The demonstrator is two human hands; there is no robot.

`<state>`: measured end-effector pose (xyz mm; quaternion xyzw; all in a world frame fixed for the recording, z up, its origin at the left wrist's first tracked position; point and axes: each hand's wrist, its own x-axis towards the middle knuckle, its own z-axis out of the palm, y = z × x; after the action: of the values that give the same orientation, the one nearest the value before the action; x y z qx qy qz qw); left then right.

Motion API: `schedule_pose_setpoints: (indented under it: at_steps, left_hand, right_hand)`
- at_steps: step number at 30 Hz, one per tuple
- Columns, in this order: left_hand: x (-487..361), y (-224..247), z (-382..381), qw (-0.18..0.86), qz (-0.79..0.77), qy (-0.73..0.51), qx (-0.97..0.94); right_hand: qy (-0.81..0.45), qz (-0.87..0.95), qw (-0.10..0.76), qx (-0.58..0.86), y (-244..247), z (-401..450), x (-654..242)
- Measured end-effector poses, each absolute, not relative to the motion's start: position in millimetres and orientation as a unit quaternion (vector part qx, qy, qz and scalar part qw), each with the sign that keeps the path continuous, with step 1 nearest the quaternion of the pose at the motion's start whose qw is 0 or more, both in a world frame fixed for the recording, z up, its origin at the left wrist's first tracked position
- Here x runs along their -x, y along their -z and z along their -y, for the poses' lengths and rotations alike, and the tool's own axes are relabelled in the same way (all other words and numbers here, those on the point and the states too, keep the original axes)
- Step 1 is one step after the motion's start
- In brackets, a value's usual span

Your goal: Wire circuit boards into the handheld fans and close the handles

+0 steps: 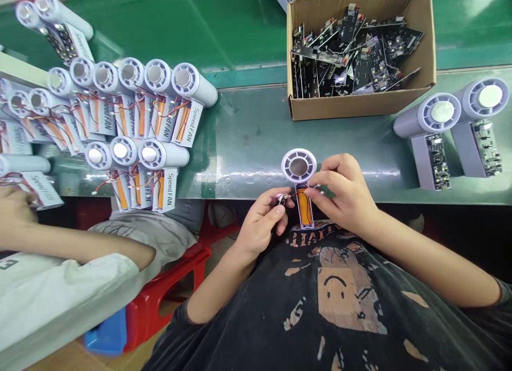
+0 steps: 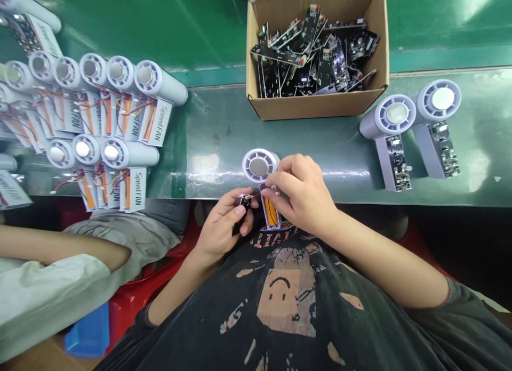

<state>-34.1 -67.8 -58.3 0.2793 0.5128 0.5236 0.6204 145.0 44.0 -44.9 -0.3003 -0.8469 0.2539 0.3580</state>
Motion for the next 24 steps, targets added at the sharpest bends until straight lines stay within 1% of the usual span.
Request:
schedule_pose_setpoints:
  at_steps: [3,6,11,14,17,20,22,24]
  left_hand:
    - [29.4,57.5,65.4,0.657,-0.482,-0.538,-0.217]
    - [29.8,55.3,64.5,0.663,-0.477,-0.542,-0.2]
    - [36.8,57.1,67.1,0.633,-0.501,-0.524,-0.273]
    - [40.0,57.5,68.0,0.618,-0.522,-0.488,-0.329]
    - [41.0,56.3,68.2,0.609,-0.54,-0.467,-0.345]
    - [40.8,56.5,68.7,0.608,-0.548,-0.458,-0.347]
    - [40.9,58.0,69.3,0.606,-0.551,-0.454,-0.35]
    - [41.3,59.7,69.8,0.603,-0.554,-0.453,-0.353]
  right_hand:
    - [-0.33,0.823,0.37,0.278,43.9,-45.4,-142.4]
    - [-0.41,0.791,0.358,0.279,44.7,-45.8,-147.0]
    - [-0.461,0.722,0.339,0.388,48.6,-45.0,-158.7]
    - [-0.479,0.714,0.329,0.391,51.1,-46.2,-160.5]
    - [-0.457,0.762,0.32,0.328,53.7,-48.7,-159.1]
    - [-0.38,0.835,0.299,0.263,54.2,-52.0,-158.1]
    - [-0.343,0.861,0.288,0.242,52.5,-53.9,-159.0]
    - [-0.333,0.869,0.285,0.228,49.9,-54.6,-161.7]
